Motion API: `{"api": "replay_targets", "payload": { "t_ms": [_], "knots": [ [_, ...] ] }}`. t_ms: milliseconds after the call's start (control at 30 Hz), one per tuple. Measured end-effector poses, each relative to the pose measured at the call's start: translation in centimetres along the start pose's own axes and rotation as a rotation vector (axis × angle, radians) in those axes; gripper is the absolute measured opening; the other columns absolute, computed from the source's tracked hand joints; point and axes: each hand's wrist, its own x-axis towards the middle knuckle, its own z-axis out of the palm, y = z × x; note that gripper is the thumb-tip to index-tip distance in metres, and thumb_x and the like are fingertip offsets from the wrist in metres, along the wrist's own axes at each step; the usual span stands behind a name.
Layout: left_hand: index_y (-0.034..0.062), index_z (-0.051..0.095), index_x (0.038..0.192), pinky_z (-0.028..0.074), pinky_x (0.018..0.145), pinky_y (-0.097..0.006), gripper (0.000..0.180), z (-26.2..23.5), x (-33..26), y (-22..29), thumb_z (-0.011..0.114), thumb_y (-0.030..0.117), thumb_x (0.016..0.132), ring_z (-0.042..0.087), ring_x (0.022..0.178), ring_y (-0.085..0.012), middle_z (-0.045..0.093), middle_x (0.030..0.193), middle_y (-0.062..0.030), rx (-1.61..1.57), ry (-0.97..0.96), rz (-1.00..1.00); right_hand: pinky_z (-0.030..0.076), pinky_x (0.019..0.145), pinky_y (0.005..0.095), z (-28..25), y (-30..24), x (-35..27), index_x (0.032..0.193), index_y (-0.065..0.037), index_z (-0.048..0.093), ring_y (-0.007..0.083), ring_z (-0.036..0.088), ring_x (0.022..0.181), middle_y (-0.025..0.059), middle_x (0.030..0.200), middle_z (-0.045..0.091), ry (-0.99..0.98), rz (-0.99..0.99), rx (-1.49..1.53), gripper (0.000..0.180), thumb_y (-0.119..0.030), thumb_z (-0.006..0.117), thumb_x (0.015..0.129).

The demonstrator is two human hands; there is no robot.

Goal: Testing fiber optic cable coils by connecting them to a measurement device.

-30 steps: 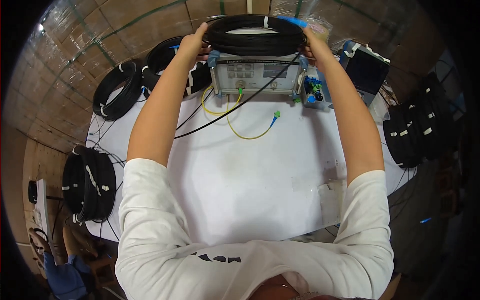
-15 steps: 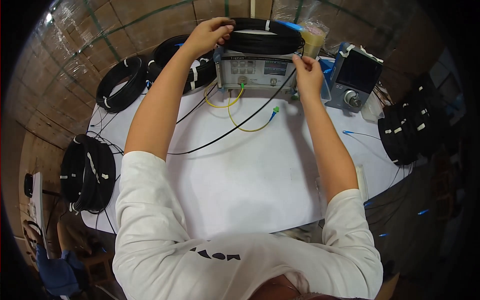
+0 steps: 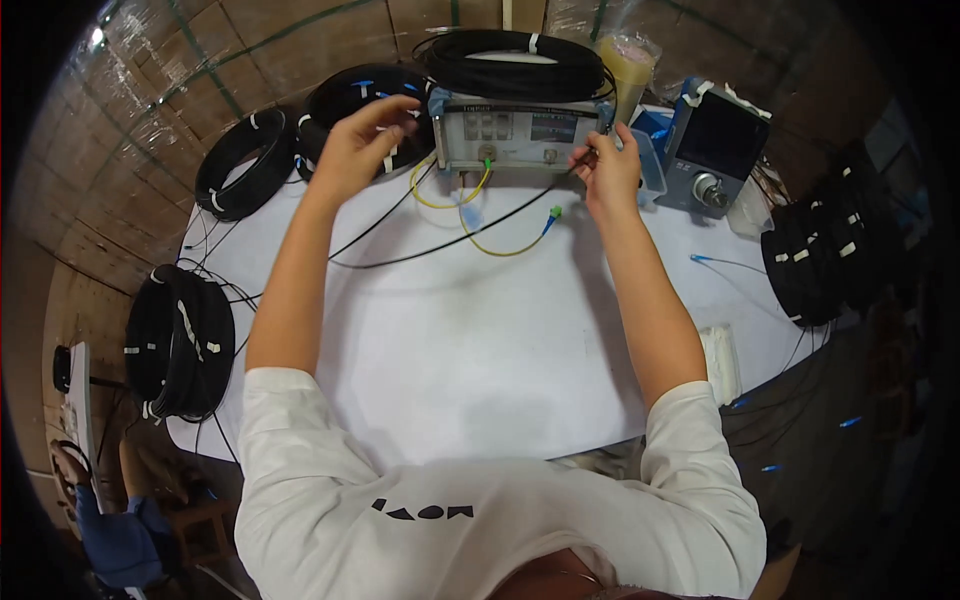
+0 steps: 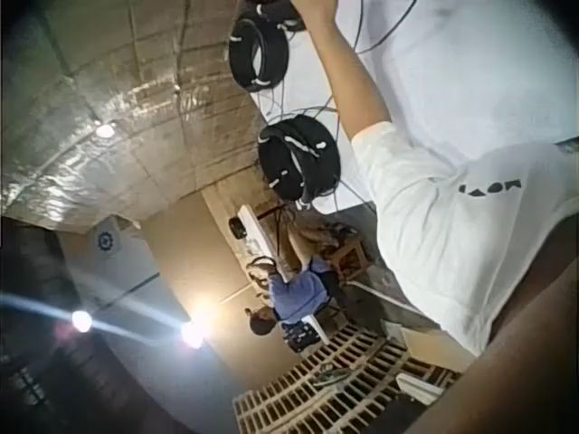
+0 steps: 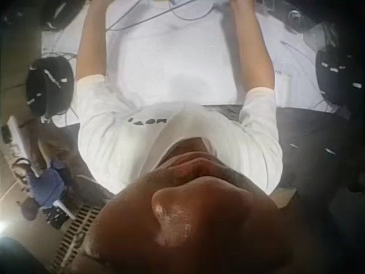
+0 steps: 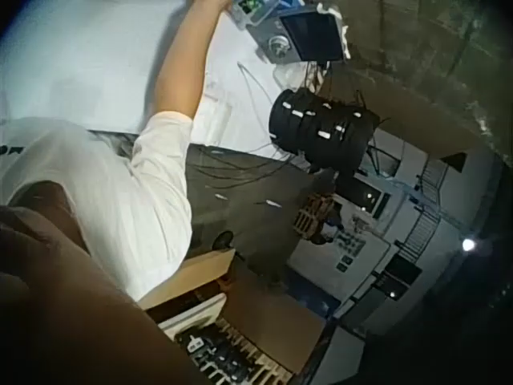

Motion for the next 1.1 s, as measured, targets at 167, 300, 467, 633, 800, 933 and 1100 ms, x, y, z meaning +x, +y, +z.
{"api": "replay_targets", "payload": {
  "t_ms": [167,300,467,633,800,933,1100],
  "knots": [
    [-0.0030,0.063,0.118,0.050,0.090,-0.031,0.034,4.3,-4.1,0.4,0.045,0.008,0.091,0.063,0.104,-0.0199,0.063,0.119,-0.0124,-0.265,-0.159,-0.139,0.041,0.054,0.0295,-2.6,1.5,-2.9,0.132,-0.005,0.038,0.0114,0.045,0.059,0.0034,0.080,0.051,-0.079,0.190,0.187,0.043,-0.007,0.054,0.092],
    [-0.0013,0.056,0.126,0.051,0.083,-0.031,0.042,8.8,-5.5,0.9,0.049,0.031,0.099,0.064,0.096,-0.0168,0.066,0.115,-0.0098,-0.205,-0.169,-0.399,0.041,0.053,0.0292,-3.6,3.2,-6.4,0.128,-0.005,0.042,0.0110,0.046,0.058,0.0032,0.079,0.053,-0.123,0.232,0.093,0.036,-0.011,0.054,0.094],
    [0.0025,0.058,0.125,0.051,0.079,-0.033,0.041,12.9,-12.8,3.3,0.062,0.027,0.092,0.065,0.093,-0.0189,0.068,0.108,-0.0105,0.106,-0.439,-0.314,0.049,0.057,0.0300,-6.2,3.6,-8.9,0.122,-0.003,0.050,0.0129,0.056,0.063,0.0035,0.078,0.058,-0.142,0.311,-0.025,0.027,-0.016,0.051,0.098],
    [0.0063,0.070,0.102,0.050,0.076,-0.041,0.024,10.9,-18.8,1.5,0.069,0.014,0.079,0.063,0.085,-0.0324,0.068,0.092,-0.0132,0.466,-0.374,-0.183,0.049,0.058,0.0300,-8.7,2.6,-8.7,0.120,-0.004,0.053,0.0130,0.056,0.063,0.0023,0.078,0.057,-0.152,0.248,0.008,0.024,-0.018,0.048,0.101],
    [0.0044,0.072,0.089,0.047,0.067,-0.040,0.013,5.9,-18.7,1.3,0.070,0.011,0.078,0.059,0.073,-0.0304,0.069,0.086,-0.0093,0.670,-0.211,-0.170,0.046,0.059,0.0303,-11.6,0.9,-7.0,0.119,-0.004,0.054,0.0132,0.050,0.061,0.0015,0.076,0.052,-0.034,0.154,0.061,0.023,-0.016,0.051,0.100],
    [0.0035,0.073,0.097,0.047,0.069,-0.034,0.018,3.7,-18.0,-0.5,0.072,0.011,0.080,0.059,0.071,-0.0228,0.068,0.082,-0.0091,0.528,-0.224,-0.201,0.047,0.062,0.0301,-14.9,0.3,-4.5,0.118,-0.003,0.055,0.0140,0.054,0.067,0.0040,0.083,0.057,0.033,0.127,0.097,0.027,-0.015,0.060,0.095],
    [0.0004,0.072,0.102,0.049,0.075,-0.027,0.024,6.7,-15.5,-0.9,0.074,0.014,0.082,0.061,0.078,-0.0139,0.069,0.081,-0.0052,0.146,-0.340,-0.441,0.051,0.079,0.0341,-14.0,-1.1,-5.5,0.126,-0.003,0.055,0.0229,0.062,0.099,0.0121,0.113,0.061,0.276,-0.199,-0.591,0.052,-0.024,0.075,0.083]
  ]
}}
